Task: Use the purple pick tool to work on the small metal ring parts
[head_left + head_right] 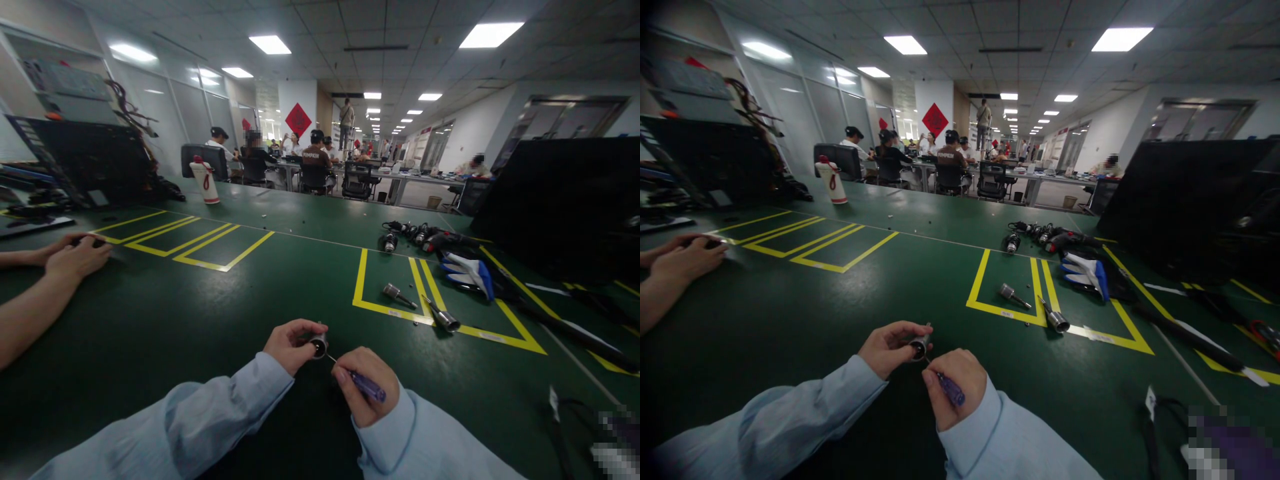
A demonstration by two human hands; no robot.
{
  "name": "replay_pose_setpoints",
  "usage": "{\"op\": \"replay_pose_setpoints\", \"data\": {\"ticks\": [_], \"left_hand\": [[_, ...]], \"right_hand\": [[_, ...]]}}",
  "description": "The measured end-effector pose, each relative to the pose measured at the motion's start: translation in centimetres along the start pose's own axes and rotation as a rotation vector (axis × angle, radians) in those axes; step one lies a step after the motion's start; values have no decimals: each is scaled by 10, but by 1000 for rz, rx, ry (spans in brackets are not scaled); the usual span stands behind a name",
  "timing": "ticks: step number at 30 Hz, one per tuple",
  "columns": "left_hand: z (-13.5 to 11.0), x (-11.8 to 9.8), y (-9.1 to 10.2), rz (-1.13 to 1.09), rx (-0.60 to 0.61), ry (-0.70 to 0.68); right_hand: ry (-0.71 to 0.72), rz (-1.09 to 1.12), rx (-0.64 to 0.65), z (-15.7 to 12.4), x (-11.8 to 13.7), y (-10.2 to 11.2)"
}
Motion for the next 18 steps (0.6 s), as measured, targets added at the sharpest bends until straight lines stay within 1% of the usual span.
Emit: {"op": "replay_pose_setpoints", "data": {"ticks": [8, 18], "left_hand": [[0, 0, 0, -6, 10, 16], [-1, 2, -3, -88, 43, 96]], "right_hand": [[1, -9, 19, 1, 3, 0], [4, 29, 66, 2, 4, 1]]}}
Point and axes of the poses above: each hand's wrist, its own z-axis towards the middle knuckle, its own y-axis out of the back of the hand, x = y × z, the point moved 5 cm from there along z, towards the middle knuckle, and after that the axes turned 8 degrees about x, right-handed, at the moved point
